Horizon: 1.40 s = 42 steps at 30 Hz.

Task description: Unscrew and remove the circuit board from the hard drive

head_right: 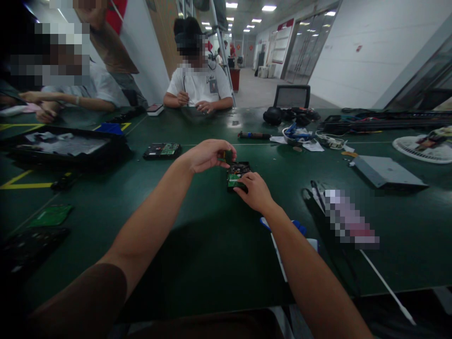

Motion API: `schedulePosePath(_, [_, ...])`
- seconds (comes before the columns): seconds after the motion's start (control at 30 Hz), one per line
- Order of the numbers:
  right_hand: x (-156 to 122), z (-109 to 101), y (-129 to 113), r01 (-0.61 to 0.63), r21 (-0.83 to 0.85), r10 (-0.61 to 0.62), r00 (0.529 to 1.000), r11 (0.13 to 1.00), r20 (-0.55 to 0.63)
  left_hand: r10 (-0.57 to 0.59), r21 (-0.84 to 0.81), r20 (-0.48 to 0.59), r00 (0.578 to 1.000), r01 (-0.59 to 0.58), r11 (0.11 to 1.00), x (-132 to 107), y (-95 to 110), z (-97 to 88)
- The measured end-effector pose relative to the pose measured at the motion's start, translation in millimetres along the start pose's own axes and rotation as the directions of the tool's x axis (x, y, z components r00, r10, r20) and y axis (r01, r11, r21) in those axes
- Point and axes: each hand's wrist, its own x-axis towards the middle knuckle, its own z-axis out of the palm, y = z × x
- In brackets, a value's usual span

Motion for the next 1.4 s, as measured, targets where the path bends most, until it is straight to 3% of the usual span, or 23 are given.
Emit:
schedulePosePath(0.13, [-0.4,0.2,0.9,-0.001,0.008,0.001,1.000,1.000,0.001,0.001,0.052,-0.003,1.000,-0.001,0.999,-0.8,1.9,-1.9])
schedulePosePath(0.23, [0.0,0.5,1.4,0.003,0.010,-0.003,1.000,1.000,-0.001,-0.021,-0.022,0.032,0.999,0.022,1.000,-2.0,2.7,0.8])
schedulePosePath(0.37, [0.8,0.4,0.5,0.001,-0.002,0.000,1.000,1.000,0.002,-0.022,-0.119,-0.003,1.000,0.022,0.993,-0.5,1.4,2.5])
schedulePosePath(0.67, [0.2,1.5,1.2,0.009,-0.011,-0.009,1.000,1.000,0.001,0.034,0.092,-0.064,0.997,-0.028,0.995,3.0,-1.4,-2.6])
schedulePosePath(0.97, [0.9,0.6,0.8,0.009,-0.010,-0.009,1.000,1.000,0.007,-0.034,-0.047,0.068,0.997,0.037,0.998,-1.0,-0.2,2.1])
schedulePosePath(1.17, [0.8,-0.3,0.1,-0.005,-0.004,0.005,1.000,1.000,0.008,0.041,0.130,-0.032,0.999,-0.037,0.991,-1.1,1.1,-3.5])
schedulePosePath(1.4, [0.6,-0.9,-0.9,-0.008,0.003,0.008,1.000,1.000,0.009,-0.013,0.039,0.093,0.996,0.010,0.999,-6.0,2.7,1.9])
